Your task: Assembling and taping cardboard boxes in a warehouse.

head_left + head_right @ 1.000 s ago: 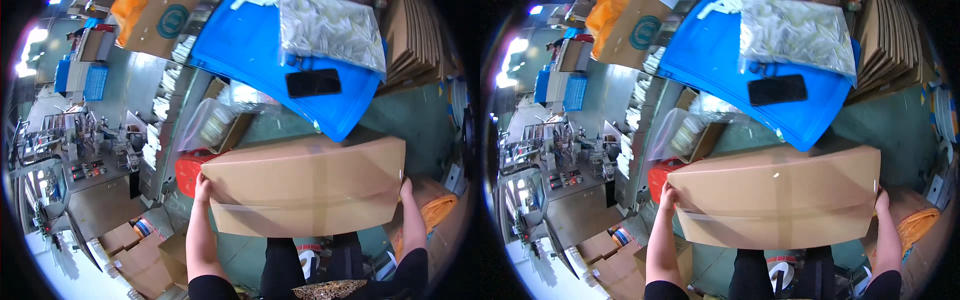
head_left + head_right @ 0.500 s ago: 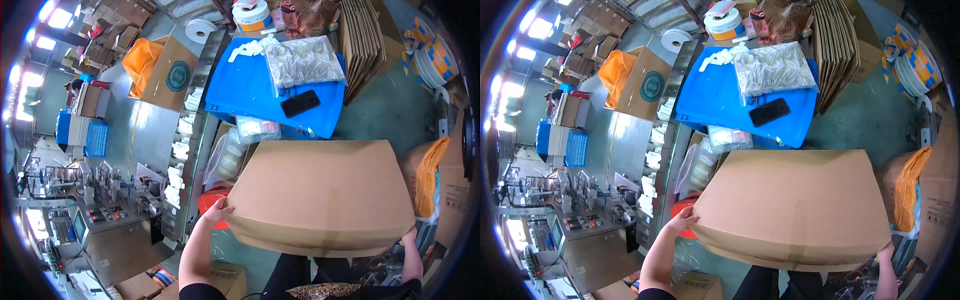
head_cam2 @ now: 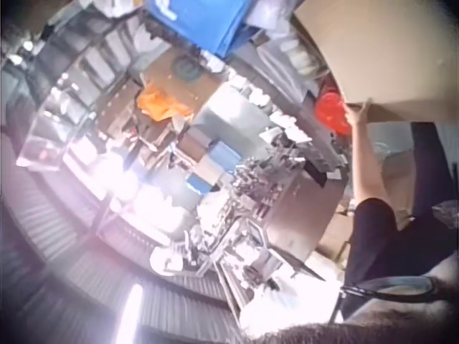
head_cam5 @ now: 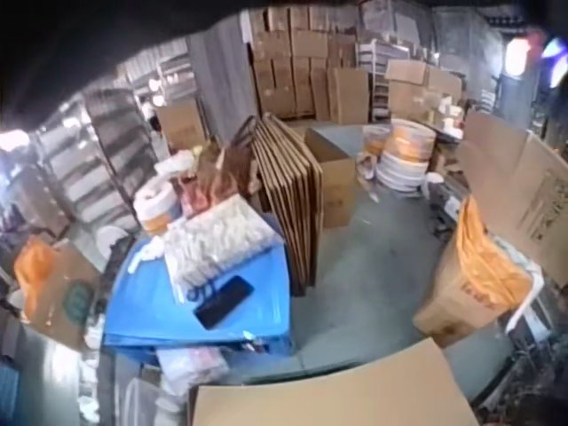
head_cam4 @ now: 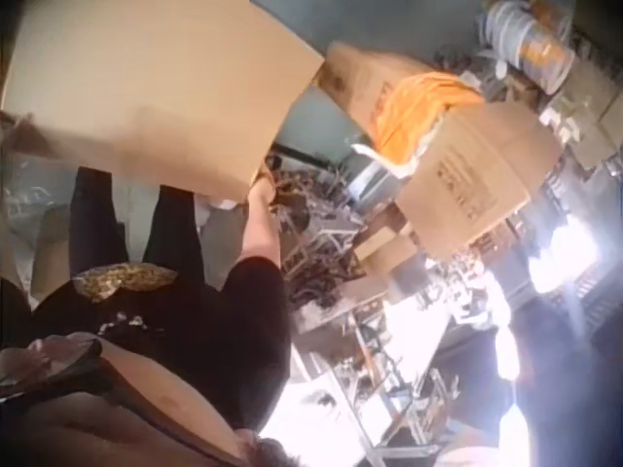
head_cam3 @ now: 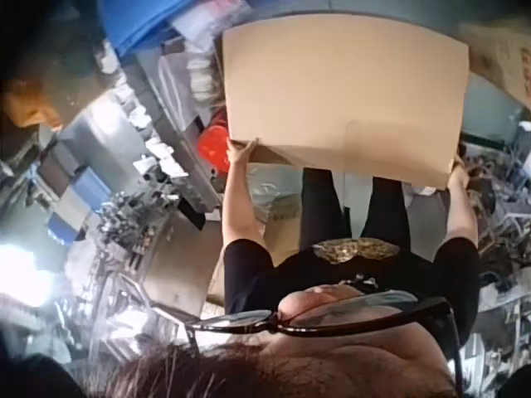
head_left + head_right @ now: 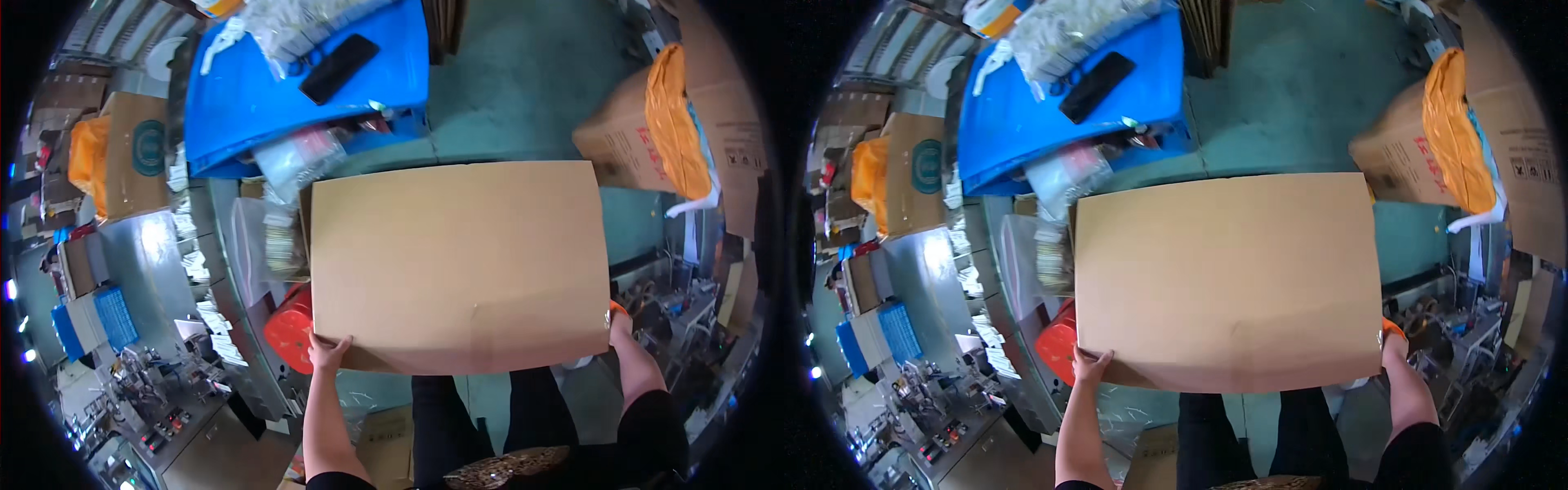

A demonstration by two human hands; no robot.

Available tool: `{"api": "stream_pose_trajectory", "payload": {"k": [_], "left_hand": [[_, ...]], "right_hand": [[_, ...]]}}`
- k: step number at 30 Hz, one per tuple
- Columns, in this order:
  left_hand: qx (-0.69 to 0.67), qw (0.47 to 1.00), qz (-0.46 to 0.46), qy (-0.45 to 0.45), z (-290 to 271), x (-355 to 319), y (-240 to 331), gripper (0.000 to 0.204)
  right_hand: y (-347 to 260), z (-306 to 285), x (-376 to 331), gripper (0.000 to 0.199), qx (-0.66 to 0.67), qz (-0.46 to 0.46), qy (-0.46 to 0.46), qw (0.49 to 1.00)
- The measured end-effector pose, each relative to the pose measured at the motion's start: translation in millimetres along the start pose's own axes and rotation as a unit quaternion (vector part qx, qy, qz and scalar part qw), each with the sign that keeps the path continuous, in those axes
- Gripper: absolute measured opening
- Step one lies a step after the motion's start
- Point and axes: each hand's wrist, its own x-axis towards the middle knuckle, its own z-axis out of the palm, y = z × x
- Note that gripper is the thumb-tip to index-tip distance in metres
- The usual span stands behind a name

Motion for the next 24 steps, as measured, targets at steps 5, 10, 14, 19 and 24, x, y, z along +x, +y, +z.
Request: {"api": "stream_pose_trajectory", "payload": {"k": [5,10,14,19,24], "left_hand": [[-0.018,0.997,0.077,-0.004,62.1,21.5,-79.3,0.112],[0.180,0.968,0.091,0.152,86.6,-25.6,-13.2,0.090],[0.245,0.767,0.590,-0.053,125.6,-78.3,36.8,0.056],[0.301,0.662,0.675,-0.123,203.3,-139.5,122.3,0.062],[0.317,0.762,0.539,-0.170,190.7,-140.4,147.5,0.077]], "right_hand": [[-76.3,-45.6,-99.5,0.048,-0.542,-0.221,-0.005,0.811],[-89.2,-112.4,-105.5,0.051,-0.282,-0.219,0.134,0.924],[-118.9,-95.2,-130.0,0.037,-0.136,-0.349,-0.001,0.927],[-152.4,-33.8,-168.2,0.037,-0.060,-0.361,-0.115,0.924],[-169.9,-51.8,-188.0,0.040,-0.105,-0.370,-0.276,0.881]]}}
